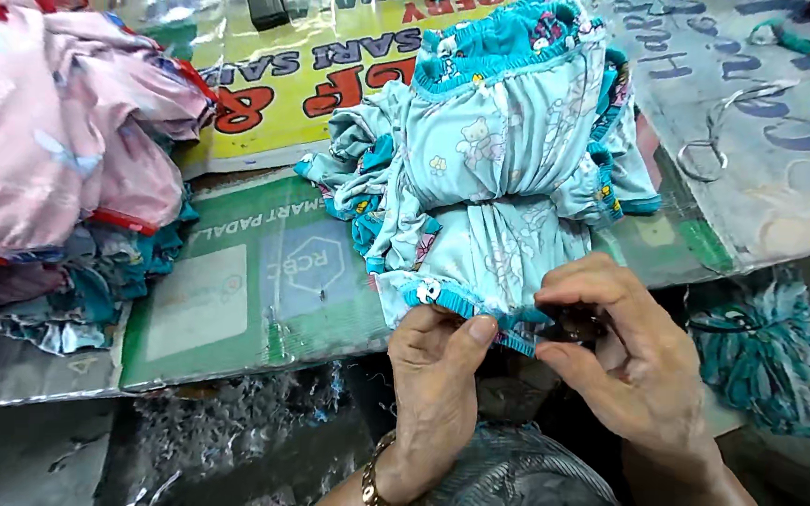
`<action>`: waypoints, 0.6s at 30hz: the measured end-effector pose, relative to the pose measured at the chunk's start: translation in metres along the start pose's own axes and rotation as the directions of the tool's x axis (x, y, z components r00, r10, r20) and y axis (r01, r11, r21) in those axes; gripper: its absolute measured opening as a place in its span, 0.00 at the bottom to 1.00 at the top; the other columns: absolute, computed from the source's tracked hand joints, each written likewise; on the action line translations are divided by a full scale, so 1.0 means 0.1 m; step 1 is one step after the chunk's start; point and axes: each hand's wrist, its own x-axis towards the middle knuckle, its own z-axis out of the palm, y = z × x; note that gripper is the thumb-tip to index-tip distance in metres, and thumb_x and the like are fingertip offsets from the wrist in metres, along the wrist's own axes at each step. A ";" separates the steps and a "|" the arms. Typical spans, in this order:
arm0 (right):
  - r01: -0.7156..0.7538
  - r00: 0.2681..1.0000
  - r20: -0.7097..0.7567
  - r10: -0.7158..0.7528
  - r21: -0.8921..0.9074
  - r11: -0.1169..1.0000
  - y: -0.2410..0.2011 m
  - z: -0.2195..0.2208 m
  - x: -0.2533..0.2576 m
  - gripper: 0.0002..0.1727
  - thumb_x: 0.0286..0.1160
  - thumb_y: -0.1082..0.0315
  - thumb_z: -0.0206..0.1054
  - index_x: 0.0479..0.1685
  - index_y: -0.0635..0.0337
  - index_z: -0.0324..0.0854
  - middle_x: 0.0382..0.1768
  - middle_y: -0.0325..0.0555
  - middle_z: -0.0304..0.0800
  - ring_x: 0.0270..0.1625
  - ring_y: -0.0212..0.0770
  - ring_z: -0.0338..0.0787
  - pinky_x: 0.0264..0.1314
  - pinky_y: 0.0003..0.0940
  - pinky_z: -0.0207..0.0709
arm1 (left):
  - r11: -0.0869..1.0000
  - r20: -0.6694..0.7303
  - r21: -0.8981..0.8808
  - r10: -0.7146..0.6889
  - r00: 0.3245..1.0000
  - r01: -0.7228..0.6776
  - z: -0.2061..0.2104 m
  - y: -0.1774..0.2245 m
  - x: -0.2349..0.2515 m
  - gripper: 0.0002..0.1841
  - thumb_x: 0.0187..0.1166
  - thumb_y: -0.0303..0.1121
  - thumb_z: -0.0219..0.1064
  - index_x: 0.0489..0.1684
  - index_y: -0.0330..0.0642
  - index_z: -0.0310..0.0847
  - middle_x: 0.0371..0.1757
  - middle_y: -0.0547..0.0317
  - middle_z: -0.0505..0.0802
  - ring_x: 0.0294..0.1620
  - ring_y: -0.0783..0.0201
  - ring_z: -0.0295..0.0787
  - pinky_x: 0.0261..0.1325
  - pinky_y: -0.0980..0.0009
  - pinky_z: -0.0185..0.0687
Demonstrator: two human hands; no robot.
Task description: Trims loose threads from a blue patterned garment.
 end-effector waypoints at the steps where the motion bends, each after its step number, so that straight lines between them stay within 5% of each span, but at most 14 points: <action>1: -0.017 1.000 0.006 0.017 0.033 0.999 0.00 0.01 0.01 0.16 0.84 0.52 0.67 0.57 0.54 0.81 0.50 0.33 0.86 0.52 0.19 0.85 0.50 0.13 0.82 | 1.000 0.000 -0.012 -0.008 1.000 0.008 0.00 -0.01 -0.01 0.08 0.74 0.31 0.76 0.44 0.40 0.91 0.45 0.53 0.96 0.50 0.66 0.95 0.59 0.66 0.90; 18: -0.141 0.985 0.137 0.107 0.274 0.951 0.12 0.00 -0.01 0.12 0.79 0.62 0.72 0.50 0.62 0.87 0.46 0.36 0.88 0.47 0.22 0.88 0.48 0.14 0.85 | 0.997 0.037 0.057 0.046 0.998 -0.048 -0.03 -0.23 -0.13 0.10 0.74 0.27 0.75 0.50 0.44 0.90 0.50 0.59 0.97 0.55 0.69 0.94 0.63 0.70 0.88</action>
